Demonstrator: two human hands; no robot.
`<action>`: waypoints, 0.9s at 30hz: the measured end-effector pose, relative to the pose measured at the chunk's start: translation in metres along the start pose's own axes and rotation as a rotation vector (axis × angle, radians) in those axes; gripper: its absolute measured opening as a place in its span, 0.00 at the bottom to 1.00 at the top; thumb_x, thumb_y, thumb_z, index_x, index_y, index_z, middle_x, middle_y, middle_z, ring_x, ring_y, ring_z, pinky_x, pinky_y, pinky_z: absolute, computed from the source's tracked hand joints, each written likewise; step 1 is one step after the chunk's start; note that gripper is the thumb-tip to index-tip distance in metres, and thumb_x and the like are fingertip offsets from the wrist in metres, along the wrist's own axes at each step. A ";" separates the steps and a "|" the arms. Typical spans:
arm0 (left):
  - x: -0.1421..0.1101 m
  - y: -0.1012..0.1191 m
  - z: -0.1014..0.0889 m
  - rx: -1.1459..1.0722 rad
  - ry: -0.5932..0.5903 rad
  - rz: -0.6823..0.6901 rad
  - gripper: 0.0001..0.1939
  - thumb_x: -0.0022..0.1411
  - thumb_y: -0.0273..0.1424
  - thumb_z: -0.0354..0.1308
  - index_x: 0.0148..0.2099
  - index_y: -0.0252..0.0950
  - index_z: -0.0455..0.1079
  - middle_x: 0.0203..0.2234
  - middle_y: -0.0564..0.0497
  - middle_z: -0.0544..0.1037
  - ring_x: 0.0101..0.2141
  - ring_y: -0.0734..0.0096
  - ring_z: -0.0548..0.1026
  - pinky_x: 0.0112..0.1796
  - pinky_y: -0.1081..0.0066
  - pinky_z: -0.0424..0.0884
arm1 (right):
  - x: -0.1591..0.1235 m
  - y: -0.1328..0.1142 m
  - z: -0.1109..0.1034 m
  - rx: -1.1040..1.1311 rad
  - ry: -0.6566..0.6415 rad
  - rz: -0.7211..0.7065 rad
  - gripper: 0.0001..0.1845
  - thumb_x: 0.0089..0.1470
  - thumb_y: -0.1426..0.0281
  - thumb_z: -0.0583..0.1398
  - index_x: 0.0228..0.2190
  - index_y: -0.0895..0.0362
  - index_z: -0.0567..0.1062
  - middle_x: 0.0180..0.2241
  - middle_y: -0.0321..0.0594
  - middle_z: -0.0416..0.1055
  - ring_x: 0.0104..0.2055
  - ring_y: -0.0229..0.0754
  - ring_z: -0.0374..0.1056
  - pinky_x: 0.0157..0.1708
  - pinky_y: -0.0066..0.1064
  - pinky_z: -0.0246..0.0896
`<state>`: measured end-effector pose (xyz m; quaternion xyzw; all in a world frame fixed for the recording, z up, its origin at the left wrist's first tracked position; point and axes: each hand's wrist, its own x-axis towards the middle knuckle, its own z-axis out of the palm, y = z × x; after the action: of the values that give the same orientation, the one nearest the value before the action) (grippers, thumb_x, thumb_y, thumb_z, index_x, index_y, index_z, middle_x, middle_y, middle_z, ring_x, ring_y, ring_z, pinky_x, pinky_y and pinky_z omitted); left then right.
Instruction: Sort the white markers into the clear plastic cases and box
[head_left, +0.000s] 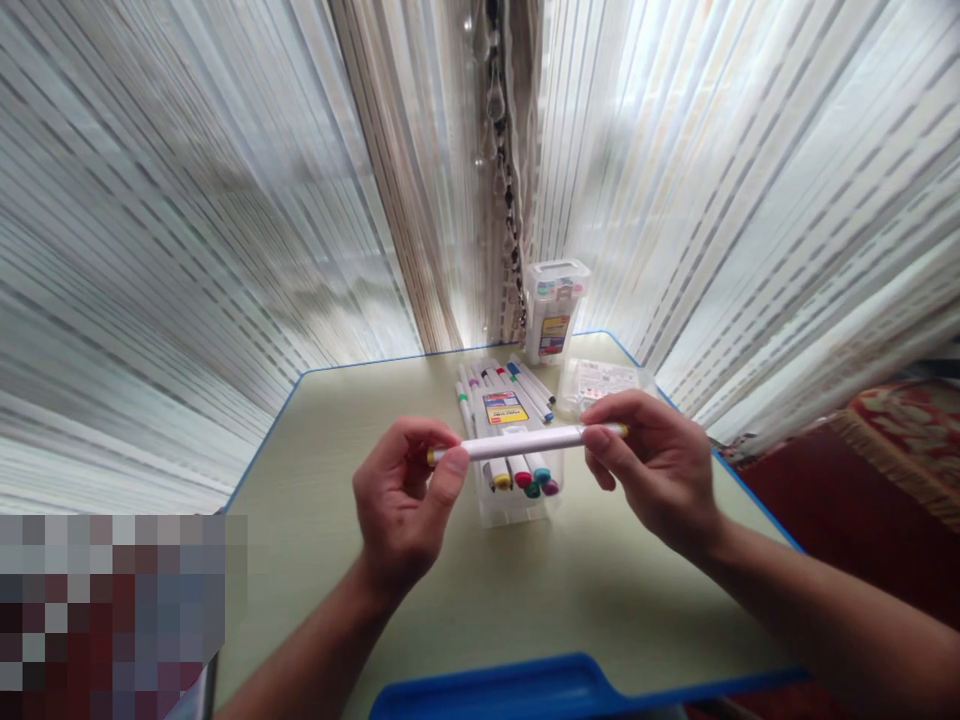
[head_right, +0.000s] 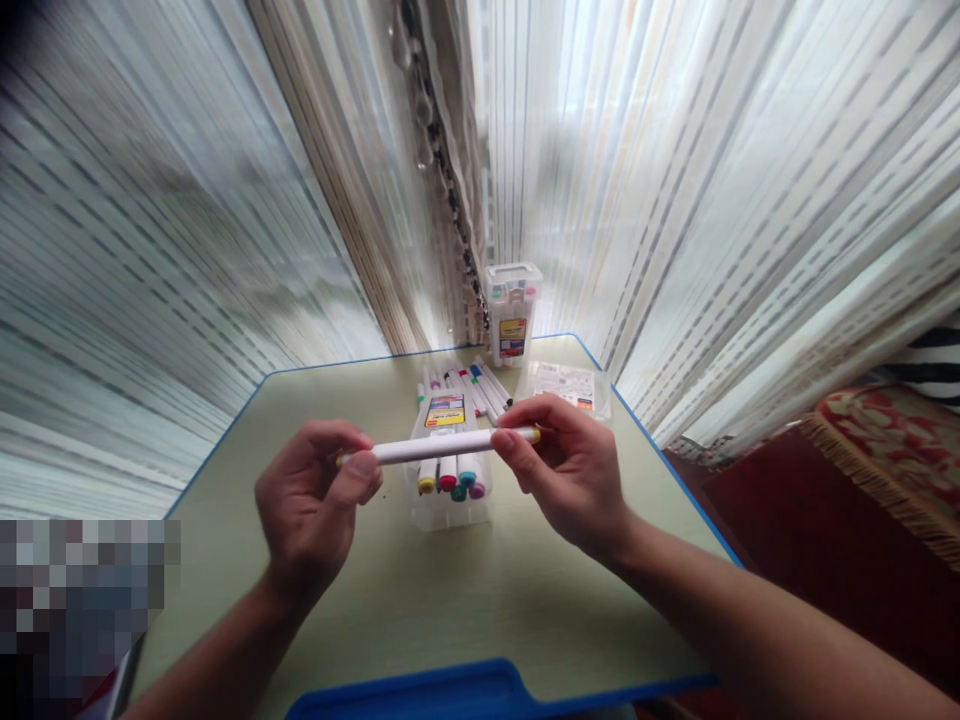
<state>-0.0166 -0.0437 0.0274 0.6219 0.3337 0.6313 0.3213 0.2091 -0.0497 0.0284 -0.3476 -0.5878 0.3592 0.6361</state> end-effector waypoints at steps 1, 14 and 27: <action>0.000 0.001 0.000 0.003 -0.007 0.000 0.03 0.62 0.27 0.62 0.40 0.37 0.73 0.28 0.55 0.72 0.22 0.81 0.67 0.24 0.78 0.65 | 0.000 0.000 0.000 -0.002 -0.002 0.005 0.04 0.57 0.71 0.67 0.35 0.55 0.77 0.23 0.31 0.68 0.17 0.29 0.62 0.14 0.19 0.57; 0.003 0.005 0.004 -0.232 -0.022 -0.193 0.07 0.63 0.33 0.61 0.41 0.36 0.77 0.18 0.55 0.65 0.20 0.78 0.61 0.21 0.75 0.58 | -0.004 -0.001 -0.001 0.011 -0.055 0.023 0.06 0.62 0.70 0.63 0.42 0.53 0.79 0.21 0.32 0.66 0.18 0.34 0.63 0.16 0.25 0.56; -0.001 0.003 0.003 -0.054 0.009 -0.119 0.07 0.63 0.30 0.62 0.43 0.34 0.75 0.21 0.56 0.66 0.20 0.79 0.63 0.21 0.76 0.60 | -0.001 -0.001 0.000 0.016 -0.014 0.055 0.06 0.61 0.69 0.64 0.40 0.56 0.80 0.19 0.31 0.67 0.16 0.32 0.61 0.14 0.23 0.56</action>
<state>-0.0135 -0.0461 0.0292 0.5892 0.3545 0.6227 0.3734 0.2094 -0.0513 0.0284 -0.3561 -0.5796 0.3835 0.6247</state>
